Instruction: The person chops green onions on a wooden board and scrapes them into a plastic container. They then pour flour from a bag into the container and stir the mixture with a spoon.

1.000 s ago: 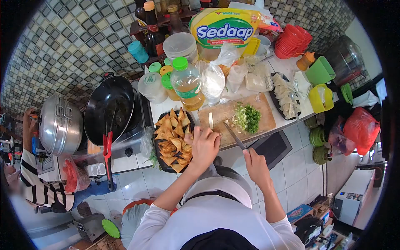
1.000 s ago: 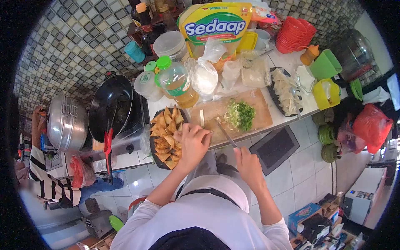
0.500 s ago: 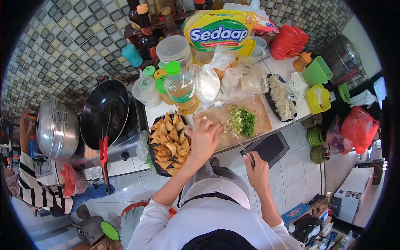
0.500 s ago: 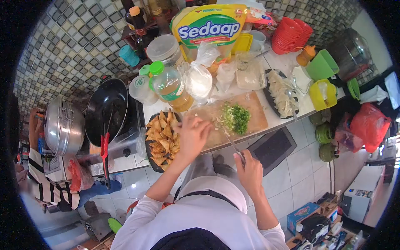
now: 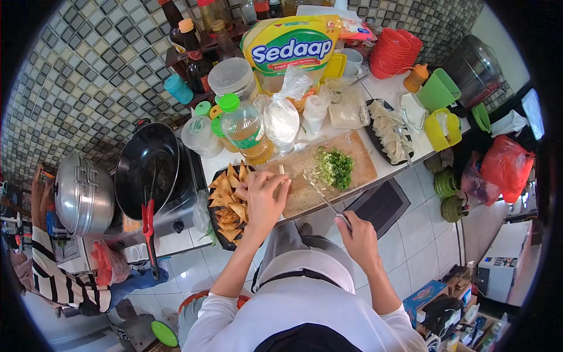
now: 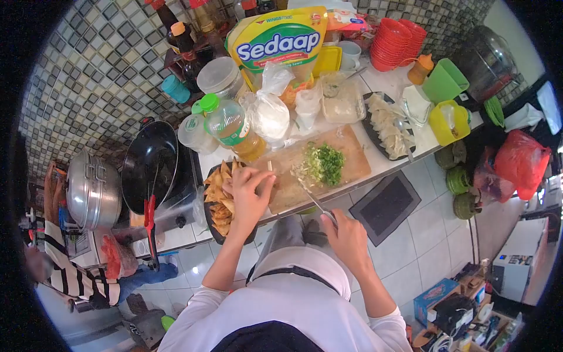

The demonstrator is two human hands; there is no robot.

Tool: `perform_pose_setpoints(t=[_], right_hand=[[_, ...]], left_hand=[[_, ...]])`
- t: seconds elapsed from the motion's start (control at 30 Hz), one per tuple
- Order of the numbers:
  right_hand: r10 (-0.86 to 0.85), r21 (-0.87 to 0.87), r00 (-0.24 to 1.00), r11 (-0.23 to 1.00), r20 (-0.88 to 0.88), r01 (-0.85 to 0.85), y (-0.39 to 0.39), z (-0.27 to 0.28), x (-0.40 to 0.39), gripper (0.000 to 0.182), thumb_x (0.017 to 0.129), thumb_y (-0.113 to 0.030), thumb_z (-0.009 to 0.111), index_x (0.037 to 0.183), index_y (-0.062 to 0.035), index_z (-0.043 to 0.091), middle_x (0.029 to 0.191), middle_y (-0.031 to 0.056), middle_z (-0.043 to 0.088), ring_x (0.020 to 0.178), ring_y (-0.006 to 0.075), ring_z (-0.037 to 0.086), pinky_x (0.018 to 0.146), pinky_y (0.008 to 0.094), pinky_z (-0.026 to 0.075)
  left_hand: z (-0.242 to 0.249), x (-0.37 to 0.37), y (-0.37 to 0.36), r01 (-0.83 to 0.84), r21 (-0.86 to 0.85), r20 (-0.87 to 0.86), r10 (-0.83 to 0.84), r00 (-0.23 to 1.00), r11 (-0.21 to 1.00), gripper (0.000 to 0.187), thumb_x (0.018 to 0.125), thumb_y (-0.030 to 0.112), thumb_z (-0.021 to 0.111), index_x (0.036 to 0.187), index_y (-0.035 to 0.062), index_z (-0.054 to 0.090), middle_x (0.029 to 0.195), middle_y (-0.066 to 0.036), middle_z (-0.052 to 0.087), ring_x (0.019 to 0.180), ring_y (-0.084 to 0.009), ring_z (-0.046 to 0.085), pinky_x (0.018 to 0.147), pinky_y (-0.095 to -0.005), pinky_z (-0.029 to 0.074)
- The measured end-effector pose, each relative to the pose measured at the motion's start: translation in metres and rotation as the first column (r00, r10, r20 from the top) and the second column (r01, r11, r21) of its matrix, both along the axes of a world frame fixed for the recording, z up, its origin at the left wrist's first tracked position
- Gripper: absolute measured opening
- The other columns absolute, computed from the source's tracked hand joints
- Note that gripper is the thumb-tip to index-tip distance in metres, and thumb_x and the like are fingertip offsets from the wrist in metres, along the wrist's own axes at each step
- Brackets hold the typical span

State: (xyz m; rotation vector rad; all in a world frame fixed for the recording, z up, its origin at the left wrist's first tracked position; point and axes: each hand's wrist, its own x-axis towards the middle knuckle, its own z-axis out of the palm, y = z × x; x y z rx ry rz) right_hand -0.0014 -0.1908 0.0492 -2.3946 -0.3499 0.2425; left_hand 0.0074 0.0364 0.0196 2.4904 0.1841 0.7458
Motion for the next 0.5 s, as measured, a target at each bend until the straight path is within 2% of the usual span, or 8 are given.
perform_pose_setpoints(t=[0.1, 0.17, 0.3, 0.5], right_hand=[[-0.057, 0.091, 0.998, 0.994, -0.014, 0.058, -0.003, -0.002, -0.002, 0.025, 0.092, -0.025, 0.053, 0.093, 0.0, 0.057, 0.066, 0.0241, 0.058, 0.062, 0.0424, 0.058, 0.055, 0.046, 0.044], [-0.084, 0.08, 0.991, 0.993, -0.103, 0.093, -0.005, -0.002, -0.003, 0.028, 0.094, -0.024, 0.049, 0.093, 0.0032, 0.058, 0.062, 0.0235, 0.053, 0.055, 0.0377, 0.054, 0.054, 0.0403, 0.041], [-0.082, 0.078, 0.987, 0.993, -0.136, 0.093, -0.006, -0.004, -0.008, 0.029, 0.095, -0.024, 0.048, 0.094, 0.0032, 0.057, 0.062, 0.024, 0.052, 0.054, 0.0381, 0.053, 0.054, 0.0407, 0.04], [-0.076, 0.105, 0.985, 0.99, -0.156, 0.093, -0.004, -0.003, -0.013, 0.031, 0.095, -0.025, 0.048, 0.093, 0.0041, 0.056, 0.062, 0.0253, 0.05, 0.055, 0.0403, 0.051, 0.054, 0.0409, 0.04]], left_hand=[[-0.004, 0.001, -0.008, 0.09, -0.022, 0.01, -0.09, 0.996, 0.996, 0.009, 0.075, 0.018, 0.072, 0.083, 0.0161, 0.07, 0.083, 0.003, 0.055, 0.087, -0.0184, 0.05, 0.076, -0.0423, 0.025], [-0.006, 0.003, -0.016, 0.19, -0.002, -0.048, -0.19, 0.981, 0.982, 0.012, 0.074, 0.017, 0.071, 0.086, 0.0164, 0.069, 0.086, 0.003, 0.054, 0.09, -0.0192, 0.05, 0.077, -0.0421, 0.025], [-0.017, 0.013, -0.024, 0.226, 0.115, -0.069, -0.22, 0.973, 0.967, 0.009, 0.074, 0.015, 0.07, 0.083, 0.0153, 0.067, 0.093, 0.002, 0.053, 0.096, -0.0201, 0.049, 0.083, -0.047, 0.027], [-0.017, 0.01, -0.025, 0.232, 0.113, -0.082, -0.223, 0.971, 0.966, 0.007, 0.074, 0.016, 0.07, 0.081, 0.014, 0.067, 0.094, 0.002, 0.052, 0.099, -0.0208, 0.047, 0.085, -0.0503, 0.026]])
